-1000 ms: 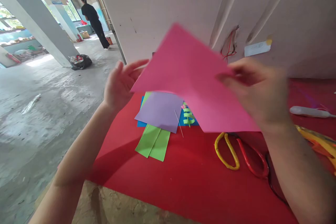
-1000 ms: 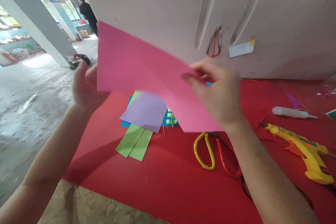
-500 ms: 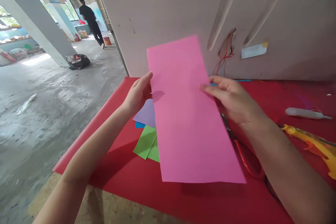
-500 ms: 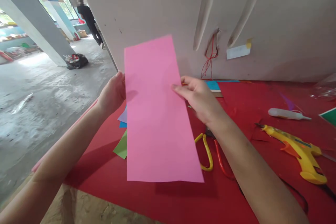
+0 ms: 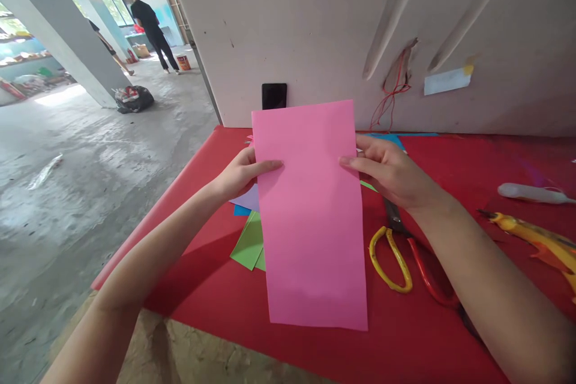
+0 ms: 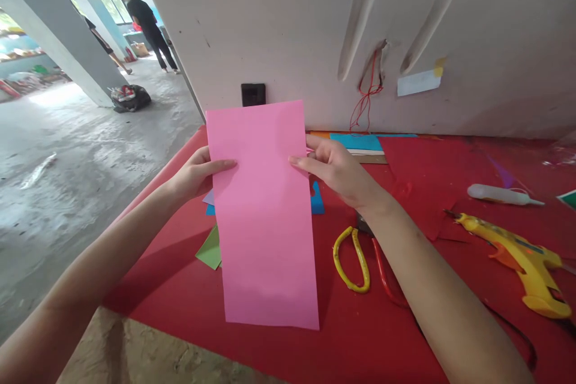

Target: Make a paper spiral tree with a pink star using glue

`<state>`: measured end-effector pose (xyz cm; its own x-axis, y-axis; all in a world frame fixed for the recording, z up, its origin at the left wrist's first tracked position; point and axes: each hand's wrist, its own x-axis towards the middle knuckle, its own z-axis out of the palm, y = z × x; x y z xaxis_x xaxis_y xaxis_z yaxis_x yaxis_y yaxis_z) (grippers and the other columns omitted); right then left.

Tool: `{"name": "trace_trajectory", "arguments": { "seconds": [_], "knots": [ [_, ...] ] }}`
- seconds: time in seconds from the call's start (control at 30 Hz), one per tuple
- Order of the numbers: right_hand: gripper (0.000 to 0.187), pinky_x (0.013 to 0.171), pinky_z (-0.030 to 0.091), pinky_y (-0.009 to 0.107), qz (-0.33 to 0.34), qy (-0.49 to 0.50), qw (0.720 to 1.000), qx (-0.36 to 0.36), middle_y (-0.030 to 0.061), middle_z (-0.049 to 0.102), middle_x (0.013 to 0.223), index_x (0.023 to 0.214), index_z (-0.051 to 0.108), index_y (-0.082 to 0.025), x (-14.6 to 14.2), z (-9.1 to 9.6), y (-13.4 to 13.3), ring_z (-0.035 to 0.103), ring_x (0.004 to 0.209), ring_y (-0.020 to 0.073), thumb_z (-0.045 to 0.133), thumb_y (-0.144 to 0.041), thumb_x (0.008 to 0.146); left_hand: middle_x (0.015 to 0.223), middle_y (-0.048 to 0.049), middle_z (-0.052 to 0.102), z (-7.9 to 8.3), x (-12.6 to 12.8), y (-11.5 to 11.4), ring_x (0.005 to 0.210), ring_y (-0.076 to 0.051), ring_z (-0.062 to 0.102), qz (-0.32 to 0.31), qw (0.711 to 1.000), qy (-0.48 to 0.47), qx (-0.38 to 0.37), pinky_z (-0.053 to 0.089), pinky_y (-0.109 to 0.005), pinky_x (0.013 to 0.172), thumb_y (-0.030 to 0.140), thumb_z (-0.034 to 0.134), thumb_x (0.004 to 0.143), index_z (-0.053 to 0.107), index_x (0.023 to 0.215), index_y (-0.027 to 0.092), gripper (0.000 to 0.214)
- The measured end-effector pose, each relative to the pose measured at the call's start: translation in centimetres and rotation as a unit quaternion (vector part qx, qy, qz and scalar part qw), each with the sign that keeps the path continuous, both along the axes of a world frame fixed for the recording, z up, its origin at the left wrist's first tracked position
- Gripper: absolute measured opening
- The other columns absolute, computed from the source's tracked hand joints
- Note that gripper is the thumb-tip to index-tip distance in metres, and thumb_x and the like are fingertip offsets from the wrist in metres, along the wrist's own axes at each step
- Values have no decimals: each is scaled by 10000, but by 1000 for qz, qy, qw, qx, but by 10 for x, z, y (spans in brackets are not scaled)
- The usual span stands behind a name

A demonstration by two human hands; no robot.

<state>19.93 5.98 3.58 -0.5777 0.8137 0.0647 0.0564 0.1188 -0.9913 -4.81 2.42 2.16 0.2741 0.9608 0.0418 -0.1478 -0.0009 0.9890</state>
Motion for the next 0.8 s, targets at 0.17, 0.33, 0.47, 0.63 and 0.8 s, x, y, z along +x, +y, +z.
{"name": "trace_trajectory", "arguments": {
  "seconds": [0.17, 0.33, 0.47, 0.63, 0.8],
  "knots": [
    [267, 891, 550, 383, -2, 2, 1000, 4, -6, 739, 946, 1017, 702, -353, -1, -4, 2, 678, 1026, 231, 730, -410, 757, 912, -65, 767, -3, -1, 2, 809, -199, 727, -47, 999, 15, -9, 571, -284, 703, 292, 797, 688, 714, 878, 136, 259],
    [198, 919, 536, 375, 13, -9, 1000, 19, -25, 736, 973, 994, 705, -373, 2, -6, 3, 672, 1051, 218, 704, -389, 797, 914, -81, 769, -11, 1, 5, 815, -215, 727, -35, 999, 14, -18, 578, -317, 721, 355, 805, 682, 728, 876, 134, 303],
    [236, 949, 526, 383, 24, -25, 999, 29, -19, 730, 1059, 1056, 697, -376, 5, -7, 6, 647, 1115, 230, 684, -376, 820, 898, -68, 772, -13, 2, 7, 819, -218, 735, -37, 999, 0, -12, 584, -326, 746, 350, 828, 659, 732, 870, 143, 311],
    [237, 959, 522, 397, 27, -17, 999, 18, -19, 723, 1113, 1054, 698, -365, 4, -8, 7, 642, 1124, 240, 683, -357, 818, 891, -68, 773, -14, 1, 8, 824, -220, 740, -40, 999, 8, -4, 583, -326, 755, 339, 815, 679, 734, 863, 139, 284],
    [206, 931, 535, 387, 21, -6, 1000, 18, -20, 722, 1111, 1020, 708, -361, 3, -9, 6, 659, 1075, 232, 682, -340, 816, 925, -76, 771, -16, 1, 8, 866, -242, 739, -45, 999, 14, 4, 582, -356, 783, 347, 801, 691, 727, 878, 140, 288]
  ]
}}
